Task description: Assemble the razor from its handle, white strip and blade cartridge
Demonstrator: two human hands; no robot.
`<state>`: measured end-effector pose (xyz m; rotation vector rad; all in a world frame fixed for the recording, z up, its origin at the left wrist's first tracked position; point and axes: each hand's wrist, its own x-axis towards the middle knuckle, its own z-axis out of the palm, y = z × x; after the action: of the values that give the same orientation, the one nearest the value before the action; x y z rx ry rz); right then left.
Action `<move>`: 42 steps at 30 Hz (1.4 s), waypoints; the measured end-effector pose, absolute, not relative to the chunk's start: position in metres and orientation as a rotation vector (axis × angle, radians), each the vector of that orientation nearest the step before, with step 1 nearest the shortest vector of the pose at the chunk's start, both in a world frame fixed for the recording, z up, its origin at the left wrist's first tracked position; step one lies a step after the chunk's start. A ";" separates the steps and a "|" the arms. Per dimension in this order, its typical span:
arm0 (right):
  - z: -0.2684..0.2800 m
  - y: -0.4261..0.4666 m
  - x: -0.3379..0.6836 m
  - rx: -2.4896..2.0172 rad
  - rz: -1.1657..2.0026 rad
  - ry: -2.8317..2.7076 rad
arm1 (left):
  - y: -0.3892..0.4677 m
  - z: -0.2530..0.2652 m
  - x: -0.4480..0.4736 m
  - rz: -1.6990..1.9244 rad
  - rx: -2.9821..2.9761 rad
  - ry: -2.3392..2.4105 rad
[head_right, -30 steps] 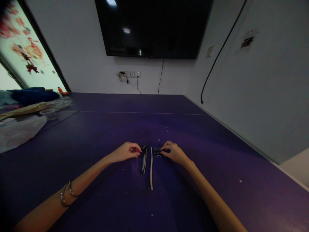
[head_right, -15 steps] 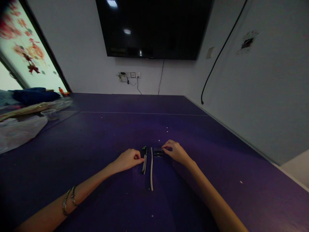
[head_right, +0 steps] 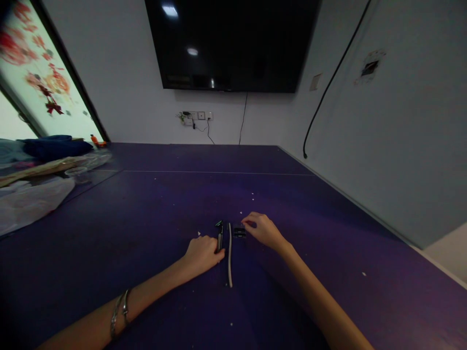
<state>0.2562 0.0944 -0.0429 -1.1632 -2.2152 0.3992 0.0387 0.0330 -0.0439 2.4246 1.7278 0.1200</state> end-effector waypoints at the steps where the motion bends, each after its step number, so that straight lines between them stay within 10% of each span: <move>1: -0.042 0.094 0.254 -1.171 0.404 -2.211 | 0.034 -0.044 0.038 0.115 2.415 1.723; 17: -0.043 0.067 0.186 -1.236 1.391 -1.236 | 0.029 -0.018 0.049 0.274 2.483 1.797; 42: -0.075 0.080 0.376 -1.960 0.178 -1.697 | 0.031 -0.052 0.070 0.151 2.447 1.712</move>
<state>0.3762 0.0798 -0.0750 -1.9597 -1.6967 0.1783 0.0699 0.0307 -0.0521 2.4471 1.7120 0.1506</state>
